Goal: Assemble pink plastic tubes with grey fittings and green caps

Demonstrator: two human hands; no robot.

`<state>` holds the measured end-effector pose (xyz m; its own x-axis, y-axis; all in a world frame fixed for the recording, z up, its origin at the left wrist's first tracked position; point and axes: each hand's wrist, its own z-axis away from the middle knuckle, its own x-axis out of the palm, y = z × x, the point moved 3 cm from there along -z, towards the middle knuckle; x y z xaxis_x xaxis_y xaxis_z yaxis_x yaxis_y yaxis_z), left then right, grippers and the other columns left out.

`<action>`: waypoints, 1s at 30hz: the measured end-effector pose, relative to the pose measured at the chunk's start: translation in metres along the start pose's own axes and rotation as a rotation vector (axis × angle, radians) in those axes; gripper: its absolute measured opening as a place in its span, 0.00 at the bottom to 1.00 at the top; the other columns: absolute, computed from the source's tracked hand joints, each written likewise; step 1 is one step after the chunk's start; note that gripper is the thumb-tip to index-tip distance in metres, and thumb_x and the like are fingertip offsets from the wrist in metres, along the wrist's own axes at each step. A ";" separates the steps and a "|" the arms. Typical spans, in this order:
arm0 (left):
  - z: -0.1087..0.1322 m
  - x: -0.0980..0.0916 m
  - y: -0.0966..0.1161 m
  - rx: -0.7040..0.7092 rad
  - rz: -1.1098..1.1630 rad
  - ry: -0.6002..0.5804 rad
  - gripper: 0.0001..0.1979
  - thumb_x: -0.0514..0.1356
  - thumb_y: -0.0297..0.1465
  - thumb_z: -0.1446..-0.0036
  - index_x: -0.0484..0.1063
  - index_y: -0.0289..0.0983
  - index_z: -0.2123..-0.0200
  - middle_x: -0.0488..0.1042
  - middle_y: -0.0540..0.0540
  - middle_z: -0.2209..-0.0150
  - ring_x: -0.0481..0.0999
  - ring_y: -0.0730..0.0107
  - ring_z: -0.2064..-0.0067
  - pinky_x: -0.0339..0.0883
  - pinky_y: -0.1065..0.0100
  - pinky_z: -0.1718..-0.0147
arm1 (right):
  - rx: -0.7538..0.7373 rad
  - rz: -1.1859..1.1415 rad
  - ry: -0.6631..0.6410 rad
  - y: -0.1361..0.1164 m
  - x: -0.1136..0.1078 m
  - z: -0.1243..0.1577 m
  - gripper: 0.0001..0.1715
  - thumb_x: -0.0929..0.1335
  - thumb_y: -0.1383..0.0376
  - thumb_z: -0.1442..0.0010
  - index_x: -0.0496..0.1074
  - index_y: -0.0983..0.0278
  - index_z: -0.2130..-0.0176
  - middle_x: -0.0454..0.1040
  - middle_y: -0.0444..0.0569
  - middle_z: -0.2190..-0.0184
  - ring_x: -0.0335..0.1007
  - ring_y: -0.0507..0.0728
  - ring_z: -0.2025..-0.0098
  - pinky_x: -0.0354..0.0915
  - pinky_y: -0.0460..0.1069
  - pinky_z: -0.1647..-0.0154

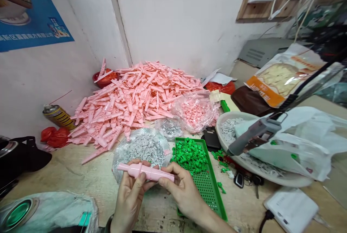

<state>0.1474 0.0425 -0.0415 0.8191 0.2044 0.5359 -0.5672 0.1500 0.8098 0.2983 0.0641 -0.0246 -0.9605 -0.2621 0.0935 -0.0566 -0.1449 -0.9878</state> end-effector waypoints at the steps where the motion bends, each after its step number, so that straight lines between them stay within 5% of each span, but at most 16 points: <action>1: 0.001 0.000 0.001 0.013 -0.006 0.005 0.26 0.66 0.37 0.46 0.59 0.42 0.47 0.73 0.41 0.52 0.78 0.55 0.53 0.75 0.59 0.58 | 0.016 -0.027 -0.004 -0.001 0.001 0.001 0.20 0.74 0.51 0.49 0.72 0.64 0.68 0.71 0.43 0.73 0.62 0.51 0.73 0.60 0.45 0.71; 10: 0.005 0.008 0.006 0.021 0.028 0.058 0.23 0.68 0.38 0.49 0.64 0.41 0.52 0.74 0.44 0.55 0.78 0.59 0.56 0.76 0.60 0.59 | 0.075 -0.148 0.117 -0.003 0.005 0.006 0.25 0.76 0.47 0.56 0.73 0.64 0.70 0.69 0.42 0.78 0.61 0.50 0.78 0.62 0.44 0.79; 14: -0.001 0.014 0.010 -0.128 0.057 0.050 0.21 0.65 0.40 0.45 0.66 0.40 0.51 0.73 0.42 0.51 0.76 0.59 0.53 0.76 0.53 0.57 | 0.302 -0.281 0.126 0.013 0.002 -0.002 0.32 0.70 0.38 0.52 0.65 0.64 0.78 0.61 0.37 0.88 0.46 0.44 0.89 0.52 0.42 0.89; 17: -0.003 0.016 0.014 -0.176 0.095 0.010 0.22 0.65 0.38 0.44 0.66 0.40 0.48 0.71 0.40 0.47 0.74 0.57 0.50 0.75 0.51 0.54 | 0.382 -0.314 0.037 0.019 0.002 -0.002 0.32 0.68 0.38 0.48 0.65 0.63 0.75 0.56 0.34 0.92 0.39 0.44 0.91 0.49 0.42 0.90; 23: -0.008 0.009 0.016 -0.110 0.121 0.163 0.22 0.68 0.37 0.48 0.68 0.39 0.52 0.75 0.44 0.55 0.76 0.61 0.54 0.77 0.54 0.57 | 0.137 -0.022 -0.155 0.012 -0.002 -0.009 0.32 0.64 0.39 0.43 0.69 0.66 0.66 0.70 0.41 0.80 0.61 0.47 0.85 0.60 0.43 0.82; 26: -0.012 0.004 0.010 -0.102 0.132 0.264 0.17 0.67 0.36 0.47 0.70 0.38 0.56 0.75 0.45 0.57 0.77 0.62 0.58 0.78 0.54 0.60 | -0.071 0.504 0.075 -0.006 -0.034 -0.051 0.30 0.56 0.48 0.33 0.73 0.67 0.64 0.76 0.50 0.71 0.74 0.55 0.69 0.69 0.49 0.67; 28: -0.013 0.005 0.004 -0.149 0.140 0.274 0.15 0.65 0.38 0.45 0.70 0.38 0.57 0.76 0.44 0.59 0.78 0.59 0.58 0.78 0.52 0.60 | -0.133 0.686 0.279 -0.027 -0.063 -0.087 0.23 0.57 0.55 0.31 0.73 0.68 0.59 0.76 0.57 0.58 0.72 0.60 0.53 0.67 0.55 0.52; 30: -0.010 0.011 0.000 -0.176 0.130 0.221 0.16 0.64 0.40 0.45 0.70 0.39 0.57 0.77 0.42 0.60 0.79 0.52 0.56 0.77 0.50 0.59 | -0.159 0.797 0.375 -0.053 -0.087 -0.116 0.17 0.62 0.58 0.32 0.71 0.67 0.53 0.72 0.57 0.51 0.69 0.61 0.49 0.66 0.58 0.48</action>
<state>0.1559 0.0549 -0.0378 0.7112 0.4358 0.5516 -0.6880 0.2703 0.6735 0.3533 0.2056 0.0054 -0.7554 0.1050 -0.6469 0.6550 0.0880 -0.7505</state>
